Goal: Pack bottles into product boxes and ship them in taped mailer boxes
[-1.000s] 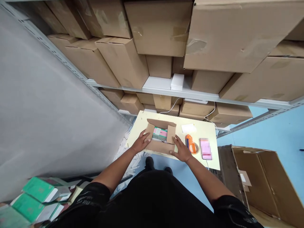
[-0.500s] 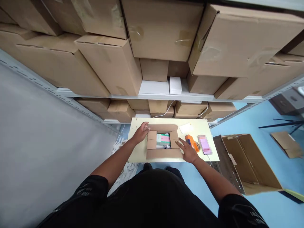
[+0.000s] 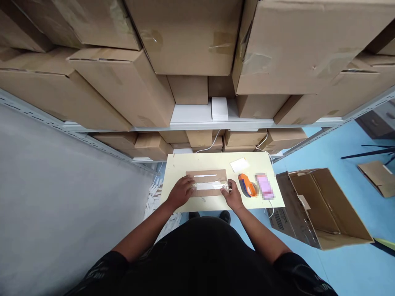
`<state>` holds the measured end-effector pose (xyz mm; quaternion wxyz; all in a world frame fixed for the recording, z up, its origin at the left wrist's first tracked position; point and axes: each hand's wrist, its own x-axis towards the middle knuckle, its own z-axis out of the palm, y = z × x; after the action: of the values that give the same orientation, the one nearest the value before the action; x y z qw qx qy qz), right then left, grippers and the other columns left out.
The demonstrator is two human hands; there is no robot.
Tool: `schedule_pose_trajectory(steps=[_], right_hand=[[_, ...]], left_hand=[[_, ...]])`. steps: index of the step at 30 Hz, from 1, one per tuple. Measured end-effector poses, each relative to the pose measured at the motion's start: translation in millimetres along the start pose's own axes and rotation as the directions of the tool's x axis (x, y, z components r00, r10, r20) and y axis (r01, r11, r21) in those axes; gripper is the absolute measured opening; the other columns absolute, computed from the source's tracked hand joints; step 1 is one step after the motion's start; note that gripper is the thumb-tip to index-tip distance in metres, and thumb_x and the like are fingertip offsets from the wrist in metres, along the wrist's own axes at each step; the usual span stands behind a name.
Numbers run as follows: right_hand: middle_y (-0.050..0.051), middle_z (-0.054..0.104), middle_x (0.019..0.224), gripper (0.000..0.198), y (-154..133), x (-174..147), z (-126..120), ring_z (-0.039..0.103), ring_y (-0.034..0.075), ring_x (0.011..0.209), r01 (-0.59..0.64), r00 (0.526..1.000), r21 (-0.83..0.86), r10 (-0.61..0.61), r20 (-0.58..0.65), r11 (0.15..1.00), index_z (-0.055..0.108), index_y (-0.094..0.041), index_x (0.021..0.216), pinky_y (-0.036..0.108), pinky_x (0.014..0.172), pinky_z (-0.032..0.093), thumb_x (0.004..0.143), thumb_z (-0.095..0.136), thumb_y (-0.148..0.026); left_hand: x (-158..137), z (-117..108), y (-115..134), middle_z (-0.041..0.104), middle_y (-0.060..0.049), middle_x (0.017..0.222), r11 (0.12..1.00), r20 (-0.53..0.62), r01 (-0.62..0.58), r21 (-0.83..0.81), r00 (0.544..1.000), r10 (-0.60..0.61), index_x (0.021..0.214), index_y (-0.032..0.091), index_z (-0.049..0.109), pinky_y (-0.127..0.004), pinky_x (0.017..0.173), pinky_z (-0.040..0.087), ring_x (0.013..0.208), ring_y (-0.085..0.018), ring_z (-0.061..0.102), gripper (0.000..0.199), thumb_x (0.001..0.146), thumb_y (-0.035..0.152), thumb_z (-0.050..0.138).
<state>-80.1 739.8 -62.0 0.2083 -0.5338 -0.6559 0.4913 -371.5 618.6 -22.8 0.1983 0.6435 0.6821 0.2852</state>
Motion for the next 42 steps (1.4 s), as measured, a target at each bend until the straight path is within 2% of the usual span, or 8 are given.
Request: schedule_pose_trajectory(steps=[11, 15, 18, 22, 25, 31, 37, 42], right_hand=[[0.009, 0.073, 0.106, 0.042, -8, 13, -22, 0.067, 0.026, 0.097, 0.035, 0.999, -0.240, -0.038, -0.010, 0.970, 0.064, -0.021, 0.114, 0.036, 0.084, 0.051, 0.099, 0.043, -0.054], [0.018, 0.070, 0.117, 0.038, 24, 16, -60, 0.061, 0.034, 0.114, -0.128, 0.983, -0.689, -0.001, -0.184, 0.713, 0.067, -0.015, 0.115, 0.043, 0.094, 0.045, 0.098, 0.048, -0.044], [0.020, 0.069, 0.120, 0.042, 46, 20, -74, 0.057, 0.038, 0.116, -0.259, 0.966, -0.813, 0.157, -0.207, 0.522, 0.068, -0.014, 0.116, 0.046, 0.092, 0.043, 0.096, 0.054, -0.048], [0.019, 0.070, 0.116, 0.033, 48, 28, -67, 0.053, 0.038, 0.123, -0.207, 0.975, -0.877, 0.166, -0.148, 0.433, 0.072, -0.014, 0.107, 0.047, 0.096, 0.038, 0.098, 0.051, -0.038], [0.018, 0.071, 0.103, 0.030, 33, 30, -68, 0.057, 0.035, 0.115, -0.217, 0.974, -0.833, 0.169, -0.150, 0.509, 0.072, -0.014, 0.104, 0.045, 0.092, 0.041, 0.096, 0.050, -0.034], [0.003, 0.060, 0.069, 0.026, -23, 12, -95, 0.056, 0.023, 0.077, -0.121, 0.979, -0.307, 0.062, -0.195, 0.944, 0.061, -0.022, 0.074, 0.030, 0.065, 0.041, 0.088, 0.051, -0.042], [-0.001, 0.050, 0.058, 0.053, -96, 16, -46, 0.048, 0.016, 0.061, 0.049, 0.997, -0.032, -0.047, 0.056, 0.998, 0.052, -0.022, 0.061, 0.028, 0.057, 0.037, 0.085, 0.059, -0.069], [0.000, 0.051, 0.059, 0.057, -118, 36, 2, 0.052, 0.017, 0.062, 0.244, 0.954, -0.167, -0.206, 0.216, 0.955, 0.051, -0.023, 0.054, 0.029, 0.061, 0.040, 0.085, 0.057, -0.070]], left_hand=[[15, 32, 17, 0.070, -0.012, 0.105, 0.929, -0.180, 0.013, 0.371, 0.982, 0.059, 0.101, 0.019, 0.071, -0.058, 0.118, 0.040, 0.126, -0.032, 0.058, 0.021, 0.099, 0.017, 0.050], [13, 34, 21, 0.070, -0.014, 0.115, 0.881, -0.096, -0.047, 0.471, 0.990, 0.105, 0.113, 0.018, 0.073, -0.055, 0.112, 0.041, 0.121, -0.033, 0.059, 0.027, 0.098, 0.013, 0.051], [14, 33, 20, 0.070, -0.013, 0.117, 0.879, 0.030, -0.141, 0.456, 0.989, 0.143, 0.118, 0.019, 0.073, -0.046, 0.104, 0.047, 0.111, -0.029, 0.060, 0.032, 0.098, 0.010, 0.050], [20, 27, 18, 0.070, -0.011, 0.116, 0.888, 0.112, -0.190, 0.418, 0.981, 0.157, 0.118, 0.019, 0.073, -0.043, 0.104, 0.046, 0.111, -0.028, 0.058, 0.033, 0.095, 0.008, 0.052], [24, 26, 23, 0.069, -0.011, 0.112, 0.910, 0.089, -0.156, 0.385, 0.987, 0.132, 0.112, 0.019, 0.075, -0.044, 0.100, 0.046, 0.108, -0.029, 0.058, 0.026, 0.095, 0.015, 0.055], [36, 33, 28, 0.069, -0.012, 0.102, 0.946, 0.073, -0.089, 0.311, 0.995, 0.070, 0.095, 0.017, 0.074, -0.046, 0.094, 0.048, 0.102, -0.029, 0.059, 0.019, 0.096, 0.017, 0.056], [38, 26, 12, 0.074, -0.010, 0.106, 0.987, 0.031, -0.049, -0.156, 0.998, 0.055, 0.104, 0.019, 0.077, -0.044, 0.100, 0.049, 0.103, -0.026, 0.065, 0.026, 0.094, 0.019, 0.053], [37, 4, 7, 0.076, -0.011, 0.107, 0.557, 0.076, 0.220, -0.801, 0.960, -0.270, 0.112, 0.015, 0.077, -0.039, 0.087, 0.055, 0.096, -0.024, 0.070, 0.050, 0.103, 0.049, 0.041]])
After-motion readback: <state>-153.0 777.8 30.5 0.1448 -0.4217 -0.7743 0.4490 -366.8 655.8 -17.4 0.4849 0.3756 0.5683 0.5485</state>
